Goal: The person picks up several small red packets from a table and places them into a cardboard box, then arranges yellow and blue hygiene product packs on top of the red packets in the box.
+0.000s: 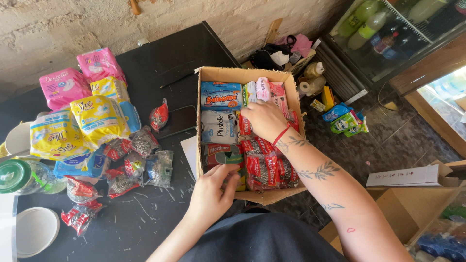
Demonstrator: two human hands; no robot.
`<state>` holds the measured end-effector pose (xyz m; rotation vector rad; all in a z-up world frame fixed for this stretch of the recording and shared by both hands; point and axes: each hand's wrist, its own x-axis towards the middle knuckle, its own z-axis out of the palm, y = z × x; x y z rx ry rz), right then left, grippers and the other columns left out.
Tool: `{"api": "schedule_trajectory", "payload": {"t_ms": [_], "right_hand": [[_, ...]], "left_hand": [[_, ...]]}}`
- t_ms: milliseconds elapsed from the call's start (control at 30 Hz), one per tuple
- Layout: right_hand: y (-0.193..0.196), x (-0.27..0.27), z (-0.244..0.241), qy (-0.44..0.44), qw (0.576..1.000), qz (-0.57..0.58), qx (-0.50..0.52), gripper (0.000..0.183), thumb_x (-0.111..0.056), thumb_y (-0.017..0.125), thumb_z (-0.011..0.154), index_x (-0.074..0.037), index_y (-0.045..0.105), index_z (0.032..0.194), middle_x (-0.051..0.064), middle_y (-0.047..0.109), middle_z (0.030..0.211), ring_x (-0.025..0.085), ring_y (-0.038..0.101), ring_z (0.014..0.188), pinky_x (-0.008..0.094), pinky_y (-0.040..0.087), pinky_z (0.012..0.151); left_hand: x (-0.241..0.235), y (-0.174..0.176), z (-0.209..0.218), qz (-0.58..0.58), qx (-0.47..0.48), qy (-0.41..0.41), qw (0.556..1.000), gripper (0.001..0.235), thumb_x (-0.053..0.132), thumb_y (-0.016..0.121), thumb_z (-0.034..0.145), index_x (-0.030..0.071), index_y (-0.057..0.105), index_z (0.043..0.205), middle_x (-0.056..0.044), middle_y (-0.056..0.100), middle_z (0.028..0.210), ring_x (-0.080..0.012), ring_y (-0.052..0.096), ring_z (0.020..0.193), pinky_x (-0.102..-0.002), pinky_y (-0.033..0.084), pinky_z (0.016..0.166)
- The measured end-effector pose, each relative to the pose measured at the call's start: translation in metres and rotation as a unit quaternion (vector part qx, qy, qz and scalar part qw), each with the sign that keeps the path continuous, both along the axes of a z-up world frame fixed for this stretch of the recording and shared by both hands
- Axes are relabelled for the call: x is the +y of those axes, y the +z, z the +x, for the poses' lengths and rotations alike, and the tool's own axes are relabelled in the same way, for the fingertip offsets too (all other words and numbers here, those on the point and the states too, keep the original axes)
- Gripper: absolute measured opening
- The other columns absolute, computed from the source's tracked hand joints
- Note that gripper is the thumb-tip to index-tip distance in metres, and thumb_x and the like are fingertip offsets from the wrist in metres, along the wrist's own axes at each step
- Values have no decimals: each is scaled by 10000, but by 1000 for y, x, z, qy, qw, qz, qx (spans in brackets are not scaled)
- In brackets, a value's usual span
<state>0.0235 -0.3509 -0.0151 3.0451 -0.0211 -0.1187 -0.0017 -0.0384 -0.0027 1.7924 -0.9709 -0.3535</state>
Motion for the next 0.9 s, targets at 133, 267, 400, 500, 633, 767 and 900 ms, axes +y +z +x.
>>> {"api": "schedule_trajectory", "payload": {"t_ms": [133, 267, 400, 500, 633, 767, 900], "right_hand": [[21, 12, -6, -19, 999, -33, 24, 334, -426, 688, 1017, -213, 866, 1201, -8, 846, 1110, 297, 728, 1093, 535, 433, 1049], [9, 11, -6, -34, 996, -51, 63, 475, -502, 928, 852, -182, 813, 1183, 19, 799, 1248, 354, 658, 1271, 594, 346, 1188], [-8, 2, -5, -18, 997, -62, 51, 653, -362, 962, 719, -130, 740, 1288, 101, 724, 1288, 359, 647, 1318, 626, 409, 1138], [-5, -4, -8, -17, 998, -39, 41, 802, -493, 888, 803, -137, 703, 1497, 105, 736, 1462, 322, 655, 1390, 531, 390, 1117], [28, -7, -16, -20, 991, 110, 72, 1095, -404, 883, 876, -91, 350, 1779, 310, 739, 1488, 523, 741, 1364, 639, 549, 1188], [41, -1, -37, 0, 998, 53, 31, 841, -435, 836, 939, -201, 555, 1696, 141, 711, 1611, 482, 662, 1452, 626, 534, 1221], [78, 22, -83, 50, 989, 109, -92, 849, -308, 819, 952, 9, 554, 1694, 274, 737, 1554, 477, 719, 1395, 618, 603, 1163]], "left_hand": [[3, -2, 2, -19, -1, -17, 1000, 313, 133, 507, 1139, 72, 764, 1307, -131, 860, 1126, -277, 886, 1055, -414, 669, 828], [7, 3, 4, -57, -8, -42, 997, 284, 110, 524, 1145, 52, 758, 1295, -113, 843, 1101, -290, 858, 1026, -404, 660, 843], [29, 8, 1, -176, 5, -86, 981, 230, 70, 537, 1182, 27, 731, 1297, -120, 817, 1146, -239, 862, 980, -373, 668, 888], [50, -11, 4, -241, -17, 24, 970, 202, 30, 749, 1050, 110, 883, 1177, -35, 855, 918, -295, 805, 750, -404, 686, 749], [103, -21, 20, -222, -26, 118, 967, 155, 75, 787, 1035, 144, 898, 1118, -38, 859, 894, -277, 820, 780, -391, 679, 771], [167, -63, 32, -107, -4, 305, 946, 104, 140, 746, 1069, 133, 829, 1132, -1, 856, 1025, -136, 790, 873, -296, 622, 813], [230, -111, 50, 30, -167, 503, 847, 225, 142, 786, 1027, 137, 792, 1252, -71, 791, 1229, -325, 693, 1196, -450, 500, 1116]]}}
